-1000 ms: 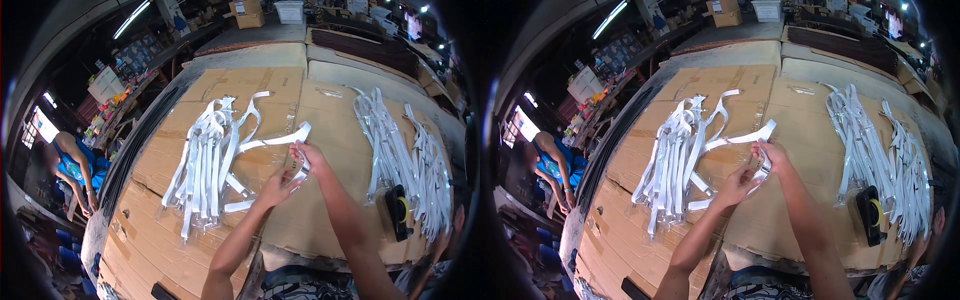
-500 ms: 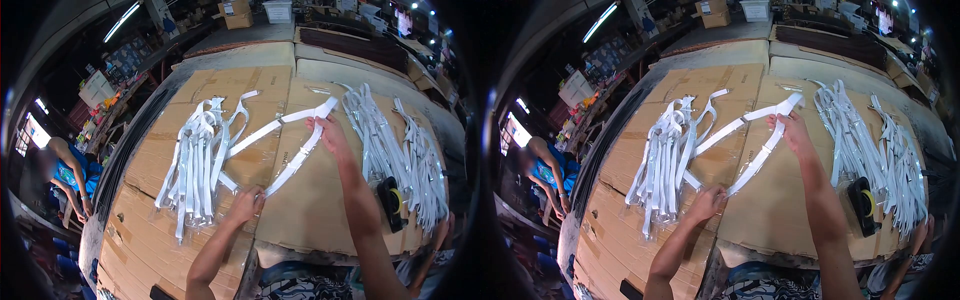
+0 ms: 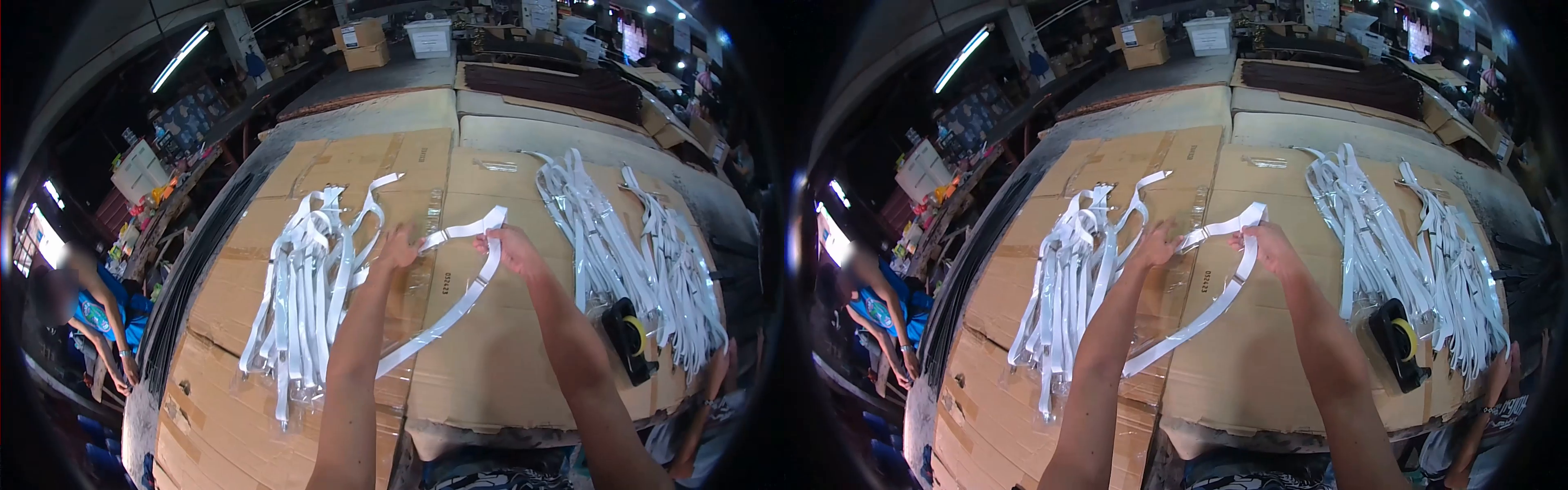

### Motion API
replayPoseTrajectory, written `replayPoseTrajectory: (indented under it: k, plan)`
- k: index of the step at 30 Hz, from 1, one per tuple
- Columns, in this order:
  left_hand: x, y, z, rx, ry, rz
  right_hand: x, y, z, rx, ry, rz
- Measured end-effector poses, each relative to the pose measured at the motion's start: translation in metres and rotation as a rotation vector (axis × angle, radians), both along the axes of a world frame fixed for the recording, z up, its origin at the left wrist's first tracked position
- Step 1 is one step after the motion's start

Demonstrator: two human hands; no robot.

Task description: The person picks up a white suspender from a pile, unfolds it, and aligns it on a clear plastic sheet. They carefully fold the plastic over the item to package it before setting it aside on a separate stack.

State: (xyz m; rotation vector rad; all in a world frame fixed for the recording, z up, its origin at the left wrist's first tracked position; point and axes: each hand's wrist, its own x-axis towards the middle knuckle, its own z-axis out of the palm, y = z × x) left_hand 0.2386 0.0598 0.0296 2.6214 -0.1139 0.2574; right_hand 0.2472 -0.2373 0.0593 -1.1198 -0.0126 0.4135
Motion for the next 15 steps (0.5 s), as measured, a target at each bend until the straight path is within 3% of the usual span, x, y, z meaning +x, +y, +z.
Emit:
replayPoseTrajectory:
  k: [2,6,11,15]
  plan:
    - [0.027,0.000,-0.016,-0.058,0.155,-0.058,-0.003,-0.002,0.006,-0.017,0.000,0.025]
    - [0.034,-0.013,-0.022,-0.416,0.277,-0.217,-0.004,-0.017,0.012,-0.036,0.023,0.012]
    - [0.017,-0.043,0.020,-0.659,0.231,-0.280,-0.006,-0.035,0.017,-0.044,-0.072,0.027]
    - [0.002,-0.060,0.084,-0.720,0.191,-0.386,-0.019,-0.043,0.058,0.015,-0.195,-0.116]
